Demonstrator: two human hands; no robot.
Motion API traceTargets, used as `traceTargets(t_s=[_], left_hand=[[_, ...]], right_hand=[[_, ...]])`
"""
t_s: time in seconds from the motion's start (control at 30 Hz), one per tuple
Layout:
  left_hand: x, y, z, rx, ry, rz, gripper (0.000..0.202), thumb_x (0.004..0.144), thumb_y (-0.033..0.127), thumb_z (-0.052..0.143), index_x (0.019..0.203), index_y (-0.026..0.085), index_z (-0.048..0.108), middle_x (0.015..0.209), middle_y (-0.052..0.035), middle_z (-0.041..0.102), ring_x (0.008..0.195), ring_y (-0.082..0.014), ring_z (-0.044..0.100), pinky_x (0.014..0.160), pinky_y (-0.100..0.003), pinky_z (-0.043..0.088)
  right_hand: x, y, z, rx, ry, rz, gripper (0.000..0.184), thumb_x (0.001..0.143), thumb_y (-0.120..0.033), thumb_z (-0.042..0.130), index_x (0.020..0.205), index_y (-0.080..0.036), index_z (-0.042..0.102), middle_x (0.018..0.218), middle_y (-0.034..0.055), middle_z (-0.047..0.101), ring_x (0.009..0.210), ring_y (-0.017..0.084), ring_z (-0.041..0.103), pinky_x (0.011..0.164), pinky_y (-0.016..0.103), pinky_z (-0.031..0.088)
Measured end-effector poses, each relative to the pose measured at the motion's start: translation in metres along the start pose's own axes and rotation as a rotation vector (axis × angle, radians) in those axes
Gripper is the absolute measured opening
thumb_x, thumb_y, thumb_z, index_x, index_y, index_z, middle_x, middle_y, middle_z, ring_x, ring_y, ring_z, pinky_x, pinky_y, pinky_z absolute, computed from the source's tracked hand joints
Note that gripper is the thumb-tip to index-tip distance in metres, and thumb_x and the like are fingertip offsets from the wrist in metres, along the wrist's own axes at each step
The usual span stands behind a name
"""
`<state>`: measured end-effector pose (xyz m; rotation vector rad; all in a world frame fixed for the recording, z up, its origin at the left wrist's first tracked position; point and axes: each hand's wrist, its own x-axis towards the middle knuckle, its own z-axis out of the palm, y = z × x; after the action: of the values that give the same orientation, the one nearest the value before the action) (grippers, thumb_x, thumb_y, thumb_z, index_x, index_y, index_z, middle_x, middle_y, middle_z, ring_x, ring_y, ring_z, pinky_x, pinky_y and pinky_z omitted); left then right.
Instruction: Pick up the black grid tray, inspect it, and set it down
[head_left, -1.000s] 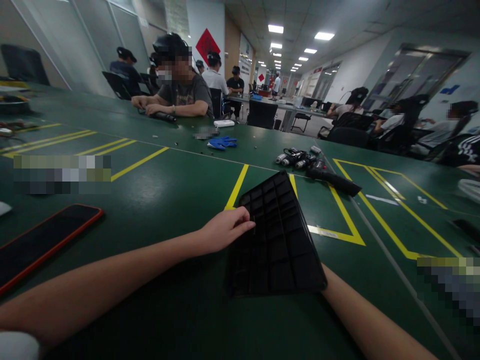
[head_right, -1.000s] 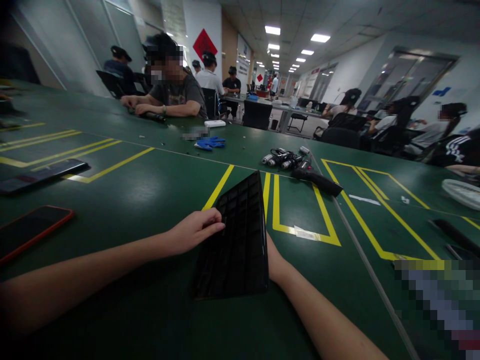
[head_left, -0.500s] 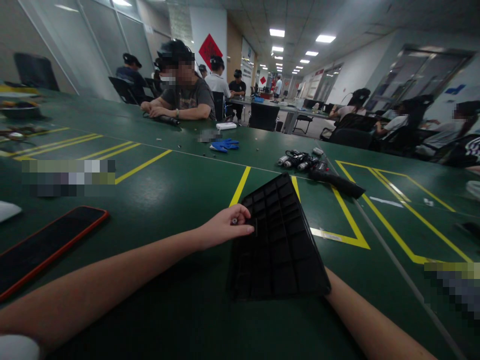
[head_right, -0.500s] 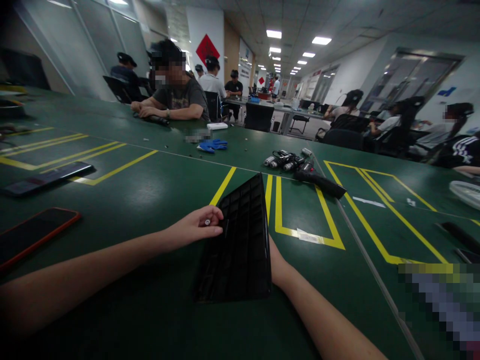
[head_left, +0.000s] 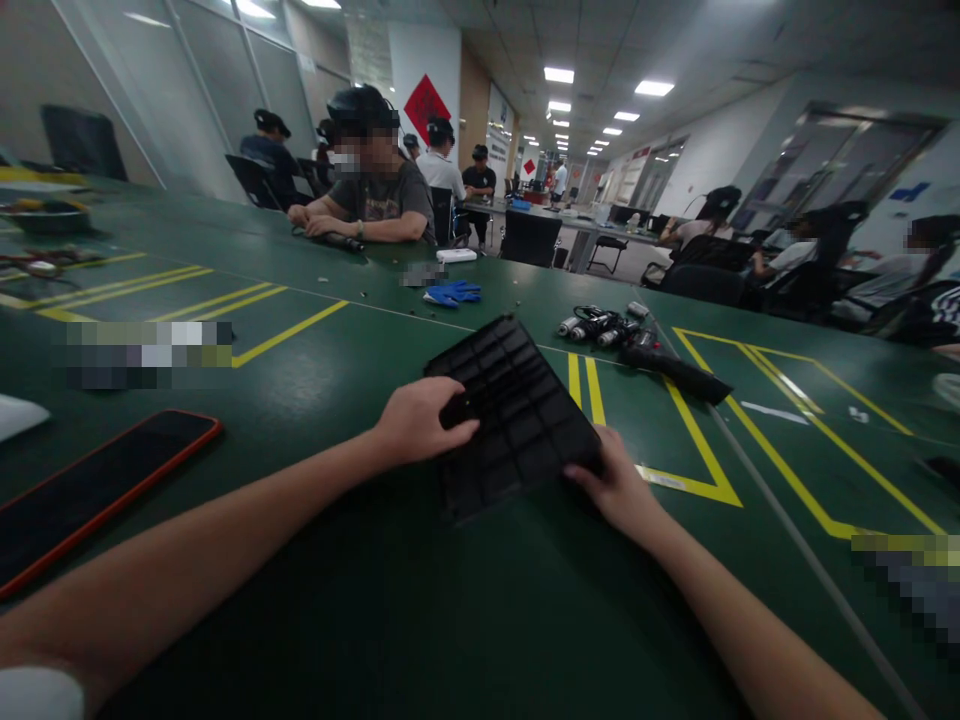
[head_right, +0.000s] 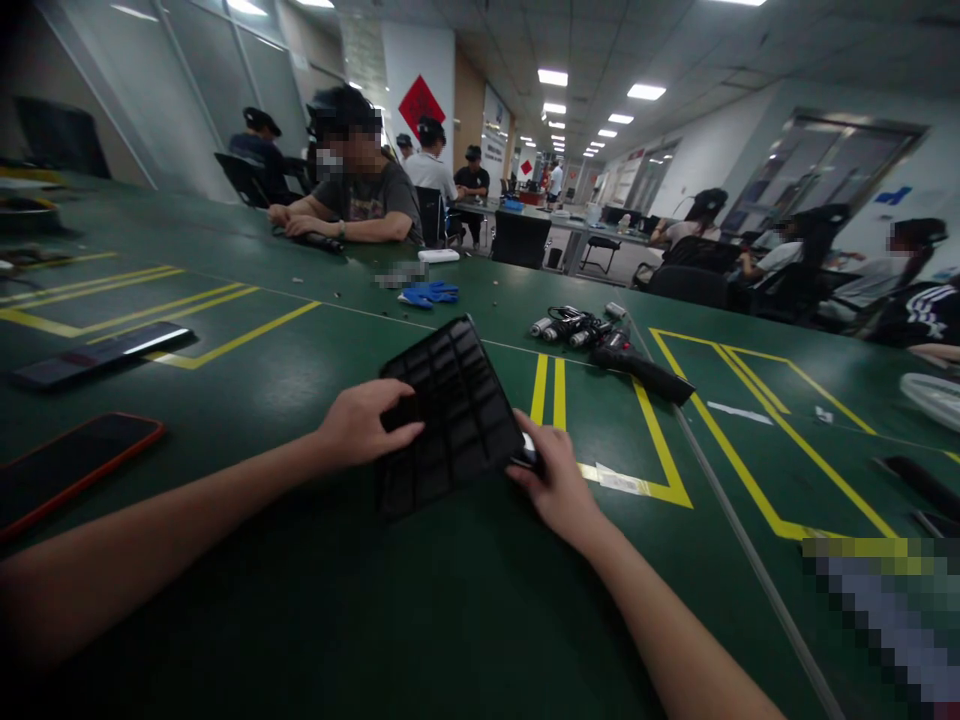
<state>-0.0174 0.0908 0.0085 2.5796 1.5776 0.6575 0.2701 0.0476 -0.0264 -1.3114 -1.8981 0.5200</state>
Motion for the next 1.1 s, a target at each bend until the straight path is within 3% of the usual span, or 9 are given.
traceTargets(t_s=[0.2, 0.3, 0.4, 0.5, 0.63, 0.77, 0.93, 1.0, 1.1], left_hand=[[0.027, -0.099, -0.035, 0.333, 0.025, -0.617, 0.052, 0.076, 0.058, 0.045, 0.095, 0.013, 0.063, 0.096, -0.0168, 0.066, 0.091, -0.0326, 0.060, 0.071, -0.038, 0.045], [0.025, -0.133, -0.044, 0.361, 0.006, -0.758, 0.053, 0.074, 0.060, 0.048, 0.084, 0.010, 0.063, 0.093, -0.0205, 0.064, 0.094, -0.0373, 0.058, 0.070, -0.040, 0.044], [0.020, -0.144, -0.047, 0.332, 0.026, -0.808, 0.053, 0.074, 0.058, 0.052, 0.079, 0.005, 0.061, 0.089, -0.0190, 0.062, 0.097, -0.0396, 0.057, 0.074, -0.044, 0.043], [0.021, -0.139, -0.048, 0.318, 0.103, -0.787, 0.051, 0.082, 0.052, 0.043, 0.086, 0.003, 0.059, 0.091, -0.0175, 0.061, 0.097, -0.0380, 0.056, 0.078, -0.045, 0.043], [0.027, -0.113, -0.037, 0.168, 0.239, -0.574, 0.036, 0.088, 0.024, 0.030, 0.103, 0.008, 0.058, 0.100, -0.0133, 0.063, 0.100, -0.0278, 0.057, 0.087, -0.038, 0.043], [0.027, -0.079, -0.008, 0.008, 0.168, -0.259, 0.041, 0.081, 0.009, 0.030, 0.113, 0.008, 0.057, 0.102, -0.0110, 0.065, 0.098, -0.0206, 0.060, 0.090, -0.033, 0.045], [0.023, -0.068, 0.024, 0.064, -0.137, -0.006, 0.054, 0.075, 0.000, 0.029, 0.122, 0.012, 0.054, 0.134, -0.0085, 0.051, 0.126, -0.0183, 0.043, 0.107, -0.036, 0.033], [0.023, -0.071, 0.026, 0.086, -0.198, -0.011, 0.048, 0.082, 0.007, 0.030, 0.123, 0.011, 0.054, 0.135, -0.0101, 0.050, 0.127, -0.0196, 0.043, 0.107, -0.038, 0.034], [0.018, -0.065, 0.022, 0.134, -0.085, 0.039, 0.041, 0.088, 0.023, 0.036, 0.122, 0.008, 0.053, 0.133, -0.0151, 0.051, 0.128, -0.0242, 0.041, 0.107, -0.042, 0.033]], right_hand=[[0.013, 0.075, -0.053, -0.543, 0.259, 0.211, 0.056, 0.076, -0.036, 0.053, 0.128, -0.014, 0.048, 0.110, 0.0144, 0.062, 0.102, 0.031, 0.051, 0.093, 0.050, 0.036], [0.012, 0.106, -0.069, -0.733, 0.219, 0.274, 0.050, 0.079, -0.035, 0.049, 0.123, -0.012, 0.051, 0.110, 0.0166, 0.063, 0.103, 0.031, 0.053, 0.093, 0.048, 0.036], [0.009, 0.114, -0.073, -0.814, 0.147, 0.337, 0.046, 0.081, -0.037, 0.044, 0.120, -0.014, 0.054, 0.113, 0.0169, 0.061, 0.107, 0.032, 0.052, 0.092, 0.049, 0.038], [0.009, 0.102, -0.070, -0.889, 0.205, 0.350, 0.052, 0.082, -0.043, 0.043, 0.124, -0.013, 0.052, 0.123, 0.0196, 0.053, 0.117, 0.038, 0.043, 0.093, 0.056, 0.035], [0.010, 0.063, -0.048, -0.845, 0.320, 0.158, 0.055, 0.083, -0.042, 0.043, 0.126, -0.009, 0.048, 0.131, 0.0201, 0.046, 0.125, 0.038, 0.033, 0.101, 0.056, 0.031], [0.002, 0.013, -0.008, -0.649, 0.065, -0.034, 0.053, 0.087, -0.042, 0.040, 0.131, -0.015, 0.044, 0.138, 0.0142, 0.043, 0.131, 0.032, 0.030, 0.106, 0.053, 0.031], [-0.012, -0.029, 0.022, -0.500, -0.379, -0.181, 0.048, 0.091, -0.041, 0.031, 0.136, -0.027, 0.037, 0.145, 0.0034, 0.038, 0.136, 0.026, 0.028, 0.111, 0.055, 0.025], [-0.011, -0.030, 0.020, -0.474, -0.428, -0.181, 0.048, 0.092, -0.043, 0.028, 0.136, -0.026, 0.038, 0.144, 0.0033, 0.040, 0.135, 0.024, 0.031, 0.111, 0.053, 0.027], [-0.002, -0.012, 0.003, -0.527, -0.278, -0.190, 0.048, 0.092, -0.043, 0.031, 0.135, -0.023, 0.040, 0.142, 0.0052, 0.042, 0.133, 0.023, 0.033, 0.111, 0.050, 0.029]])
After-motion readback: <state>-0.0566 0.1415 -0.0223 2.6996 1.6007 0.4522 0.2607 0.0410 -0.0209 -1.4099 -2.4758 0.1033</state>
